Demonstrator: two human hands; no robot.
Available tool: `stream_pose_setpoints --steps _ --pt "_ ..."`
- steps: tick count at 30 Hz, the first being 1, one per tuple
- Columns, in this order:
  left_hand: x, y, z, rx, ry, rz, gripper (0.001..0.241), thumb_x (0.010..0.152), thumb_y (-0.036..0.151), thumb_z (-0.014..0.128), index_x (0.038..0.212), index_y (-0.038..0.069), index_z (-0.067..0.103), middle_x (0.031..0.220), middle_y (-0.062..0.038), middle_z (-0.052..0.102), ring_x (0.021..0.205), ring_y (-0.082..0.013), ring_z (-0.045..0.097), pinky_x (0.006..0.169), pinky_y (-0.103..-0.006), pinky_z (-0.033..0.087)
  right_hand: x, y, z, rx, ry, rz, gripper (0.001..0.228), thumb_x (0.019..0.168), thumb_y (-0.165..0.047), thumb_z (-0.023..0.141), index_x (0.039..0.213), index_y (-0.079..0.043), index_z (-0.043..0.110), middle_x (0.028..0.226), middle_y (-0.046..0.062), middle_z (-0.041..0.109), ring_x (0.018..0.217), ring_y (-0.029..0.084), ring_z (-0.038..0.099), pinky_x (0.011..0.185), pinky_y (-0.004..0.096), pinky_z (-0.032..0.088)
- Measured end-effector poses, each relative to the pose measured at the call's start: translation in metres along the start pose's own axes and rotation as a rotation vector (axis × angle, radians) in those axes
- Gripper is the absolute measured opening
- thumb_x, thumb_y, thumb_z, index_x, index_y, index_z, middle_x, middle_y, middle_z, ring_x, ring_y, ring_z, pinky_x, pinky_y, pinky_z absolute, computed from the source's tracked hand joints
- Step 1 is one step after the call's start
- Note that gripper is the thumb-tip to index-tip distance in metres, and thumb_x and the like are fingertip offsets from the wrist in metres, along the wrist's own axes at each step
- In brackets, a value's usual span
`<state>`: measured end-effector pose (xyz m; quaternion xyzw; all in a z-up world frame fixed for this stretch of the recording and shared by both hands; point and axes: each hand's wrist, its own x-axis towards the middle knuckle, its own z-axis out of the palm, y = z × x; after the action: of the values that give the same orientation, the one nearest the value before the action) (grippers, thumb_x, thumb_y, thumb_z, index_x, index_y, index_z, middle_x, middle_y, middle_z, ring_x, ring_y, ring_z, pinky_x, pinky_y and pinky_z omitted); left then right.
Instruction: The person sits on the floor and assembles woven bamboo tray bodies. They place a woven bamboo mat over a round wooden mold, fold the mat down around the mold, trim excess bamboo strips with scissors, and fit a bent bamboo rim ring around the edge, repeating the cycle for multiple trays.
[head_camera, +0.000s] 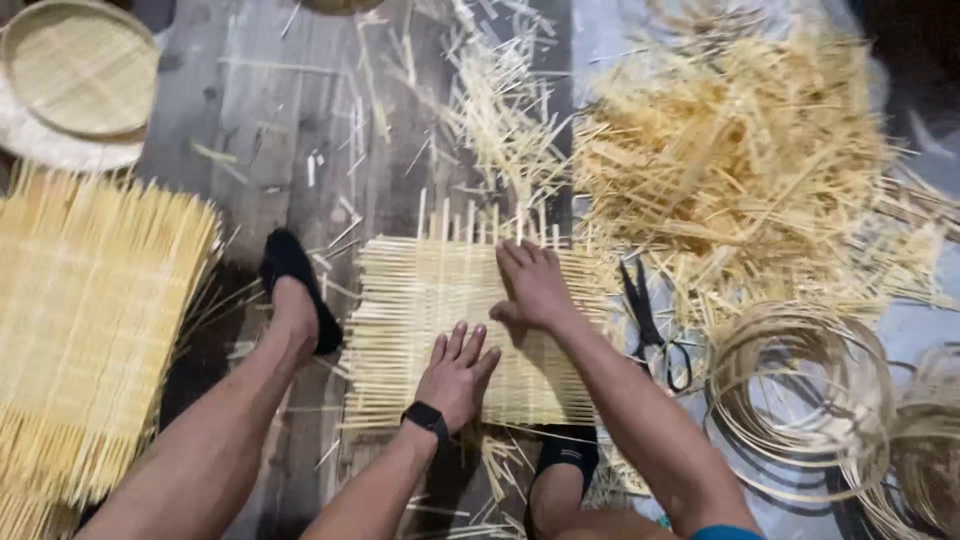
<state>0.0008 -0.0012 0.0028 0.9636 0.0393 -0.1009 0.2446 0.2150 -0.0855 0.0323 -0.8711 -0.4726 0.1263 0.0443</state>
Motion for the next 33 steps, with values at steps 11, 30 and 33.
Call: stream_pose_setpoints --steps 11,30,33 --pt "0.008 -0.006 0.004 0.103 -0.133 0.005 0.092 0.073 0.013 0.077 0.157 0.027 0.041 0.167 -0.013 0.018 0.154 -0.039 0.011 0.124 -0.0563 0.011 -0.292 0.151 0.038 -0.134 0.788 0.851 0.065 0.079 -0.037 0.087 0.127 0.0 0.066 0.111 0.022 0.064 0.108 0.042 0.059 0.098 0.055 0.044" --pt "0.001 -0.001 0.001 0.154 -0.144 -0.069 0.102 0.069 0.027 0.087 0.158 0.037 0.038 0.17 -0.005 0.014 0.158 -0.0336 0.008 0.126 -0.0512 0.017 -0.346 0.206 0.146 0.0 0.299 1.045 0.023 0.09 -0.029 0.067 0.097 -0.008 0.072 0.099 0.019 0.071 0.093 0.039 0.07 0.084 0.052 0.054" --pt "0.003 0.004 -0.012 0.146 -0.187 -0.081 0.11 0.063 0.039 0.091 0.158 0.037 0.036 0.169 -0.005 0.013 0.157 -0.0333 0.008 0.126 -0.0502 0.017 -0.345 0.179 0.116 -0.024 0.397 0.958 0.013 0.09 -0.018 0.063 0.094 -0.007 0.068 0.093 0.018 0.069 0.091 0.038 0.068 0.081 0.052 0.054"
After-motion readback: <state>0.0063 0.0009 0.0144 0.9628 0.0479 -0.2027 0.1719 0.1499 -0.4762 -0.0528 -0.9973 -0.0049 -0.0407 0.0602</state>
